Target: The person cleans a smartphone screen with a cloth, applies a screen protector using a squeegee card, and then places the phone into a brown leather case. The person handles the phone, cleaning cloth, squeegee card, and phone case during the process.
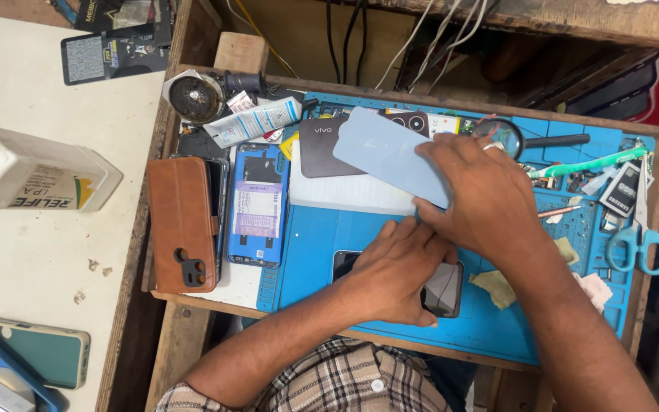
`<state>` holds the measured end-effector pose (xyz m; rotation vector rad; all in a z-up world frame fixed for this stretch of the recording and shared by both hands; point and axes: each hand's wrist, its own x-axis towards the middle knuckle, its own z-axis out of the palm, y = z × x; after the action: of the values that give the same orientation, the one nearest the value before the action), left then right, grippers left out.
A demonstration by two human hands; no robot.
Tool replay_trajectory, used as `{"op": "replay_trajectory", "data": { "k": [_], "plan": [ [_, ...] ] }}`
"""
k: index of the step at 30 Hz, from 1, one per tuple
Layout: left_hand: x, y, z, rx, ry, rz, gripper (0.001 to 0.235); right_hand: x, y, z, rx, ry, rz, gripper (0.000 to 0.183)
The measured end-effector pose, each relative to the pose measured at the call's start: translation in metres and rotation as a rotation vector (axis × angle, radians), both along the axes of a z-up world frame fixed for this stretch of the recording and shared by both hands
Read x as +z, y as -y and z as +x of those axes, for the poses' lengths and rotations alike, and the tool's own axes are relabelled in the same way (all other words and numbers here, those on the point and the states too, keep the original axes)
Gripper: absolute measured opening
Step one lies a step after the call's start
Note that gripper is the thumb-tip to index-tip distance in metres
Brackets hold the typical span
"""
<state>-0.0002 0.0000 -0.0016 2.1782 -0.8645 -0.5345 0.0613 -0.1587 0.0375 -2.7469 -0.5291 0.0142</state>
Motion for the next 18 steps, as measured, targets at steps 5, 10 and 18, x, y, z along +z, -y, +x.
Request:
{"op": "replay_trajectory", "data": {
  "k": [5,10,18],
  "plan": [
    [0.0,0.0,0.002,-0.011,-0.016,0.012,0.081,-0.004,0.02,-0.008,-0.017,0.047,0.255,0.047],
    [0.002,-0.002,0.001,0.0,-0.036,-0.015,0.077,-0.025,0.046,-0.028,-0.326,0.061,0.652,0.014],
    [0.008,0.004,0.007,-0.02,-0.09,0.03,0.077,-0.061,0.104,-0.139,-0.724,-0.278,1.032,0.017]
  ]
}}
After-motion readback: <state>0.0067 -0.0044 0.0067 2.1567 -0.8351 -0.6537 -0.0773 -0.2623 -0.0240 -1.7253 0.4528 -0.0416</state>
